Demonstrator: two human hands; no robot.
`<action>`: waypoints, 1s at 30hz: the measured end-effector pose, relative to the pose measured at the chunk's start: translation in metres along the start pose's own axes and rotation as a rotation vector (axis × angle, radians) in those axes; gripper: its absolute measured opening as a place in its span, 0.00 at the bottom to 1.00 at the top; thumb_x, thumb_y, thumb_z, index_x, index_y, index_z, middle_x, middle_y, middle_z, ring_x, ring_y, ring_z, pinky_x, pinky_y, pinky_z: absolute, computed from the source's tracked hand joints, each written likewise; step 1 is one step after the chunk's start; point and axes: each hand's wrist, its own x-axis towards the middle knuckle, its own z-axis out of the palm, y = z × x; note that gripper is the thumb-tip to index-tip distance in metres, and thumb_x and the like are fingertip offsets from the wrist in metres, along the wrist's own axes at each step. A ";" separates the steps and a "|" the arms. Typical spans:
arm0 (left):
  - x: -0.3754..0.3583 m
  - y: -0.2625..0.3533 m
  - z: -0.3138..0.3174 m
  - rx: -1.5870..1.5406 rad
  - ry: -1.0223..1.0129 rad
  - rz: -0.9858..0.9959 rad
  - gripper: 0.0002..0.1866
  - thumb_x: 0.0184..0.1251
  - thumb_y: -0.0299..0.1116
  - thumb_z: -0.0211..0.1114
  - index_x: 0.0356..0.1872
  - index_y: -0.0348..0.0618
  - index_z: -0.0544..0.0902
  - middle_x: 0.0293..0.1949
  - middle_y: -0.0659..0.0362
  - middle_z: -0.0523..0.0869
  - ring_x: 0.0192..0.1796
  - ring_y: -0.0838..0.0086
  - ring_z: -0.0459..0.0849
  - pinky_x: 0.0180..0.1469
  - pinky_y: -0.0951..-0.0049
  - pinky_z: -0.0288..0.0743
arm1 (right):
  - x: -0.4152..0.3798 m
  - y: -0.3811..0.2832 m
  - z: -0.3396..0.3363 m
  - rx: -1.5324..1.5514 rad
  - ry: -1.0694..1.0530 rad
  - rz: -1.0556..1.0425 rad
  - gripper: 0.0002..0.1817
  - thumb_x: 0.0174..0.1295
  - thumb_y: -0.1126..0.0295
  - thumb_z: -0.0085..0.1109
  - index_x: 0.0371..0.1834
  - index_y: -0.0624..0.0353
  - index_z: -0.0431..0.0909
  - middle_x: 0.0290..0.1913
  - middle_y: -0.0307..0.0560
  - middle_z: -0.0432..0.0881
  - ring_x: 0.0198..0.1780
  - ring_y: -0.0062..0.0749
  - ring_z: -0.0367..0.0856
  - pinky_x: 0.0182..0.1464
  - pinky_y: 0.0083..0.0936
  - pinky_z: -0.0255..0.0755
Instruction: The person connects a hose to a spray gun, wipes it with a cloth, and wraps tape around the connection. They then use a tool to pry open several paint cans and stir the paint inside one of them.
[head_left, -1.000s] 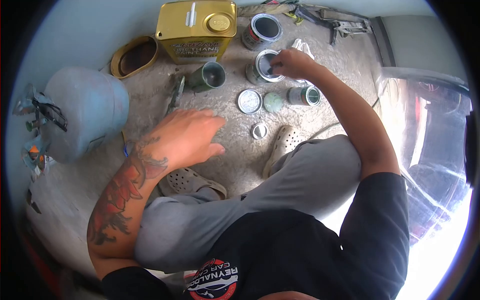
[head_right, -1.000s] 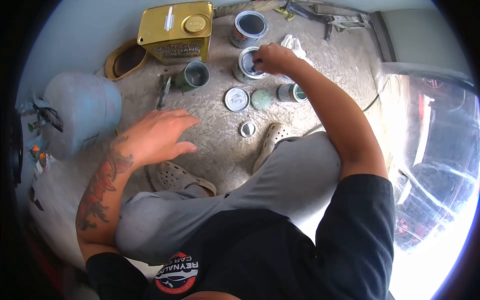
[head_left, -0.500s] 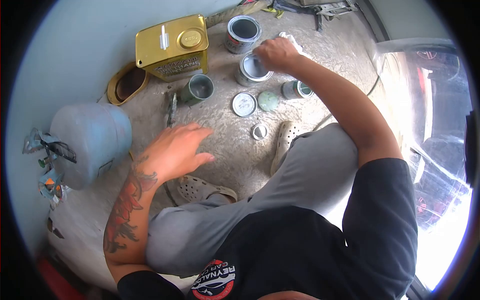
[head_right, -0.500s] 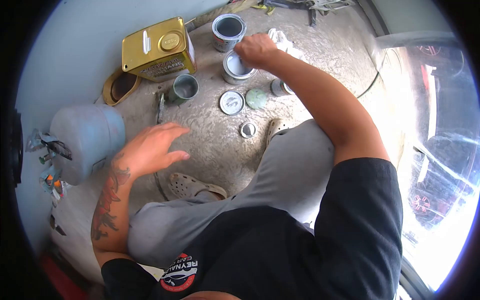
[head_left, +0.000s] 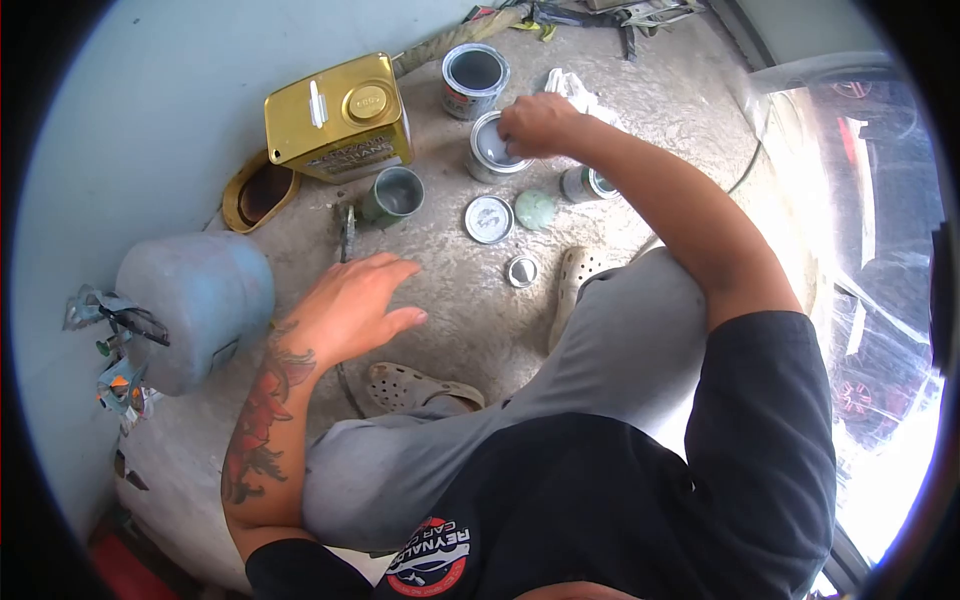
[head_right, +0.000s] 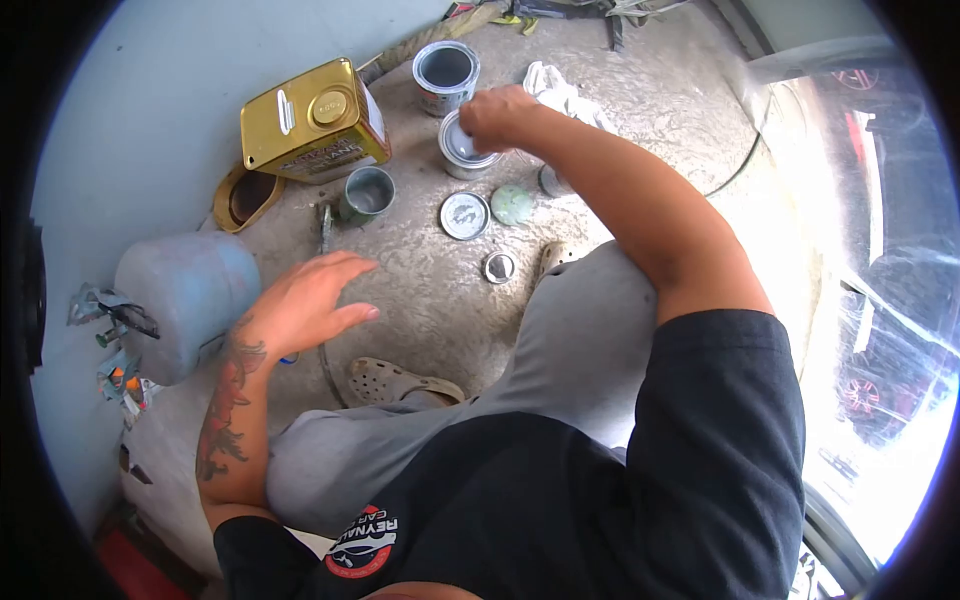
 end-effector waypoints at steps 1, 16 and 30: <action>0.000 0.002 -0.002 -0.013 -0.007 -0.004 0.28 0.67 0.44 0.69 0.64 0.39 0.78 0.64 0.47 0.80 0.65 0.51 0.79 0.66 0.55 0.73 | 0.000 0.002 -0.005 -0.079 -0.005 0.064 0.11 0.62 0.66 0.59 0.44 0.48 0.88 0.44 0.52 0.89 0.46 0.49 0.89 0.48 0.43 0.82; 0.001 -0.005 0.001 -0.014 0.002 -0.005 0.28 0.66 0.42 0.70 0.64 0.39 0.78 0.63 0.46 0.80 0.66 0.51 0.78 0.67 0.56 0.72 | -0.037 0.042 -0.030 0.366 0.185 0.049 0.16 0.59 0.64 0.67 0.49 0.55 0.85 0.37 0.50 0.89 0.39 0.39 0.87 0.45 0.34 0.78; 0.034 0.002 0.005 0.032 0.218 0.029 0.31 0.68 0.40 0.68 0.68 0.36 0.72 0.58 0.45 0.82 0.61 0.50 0.80 0.63 0.53 0.74 | -0.068 0.053 -0.055 0.432 0.292 0.097 0.15 0.60 0.66 0.67 0.48 0.58 0.85 0.32 0.45 0.88 0.33 0.27 0.84 0.39 0.28 0.75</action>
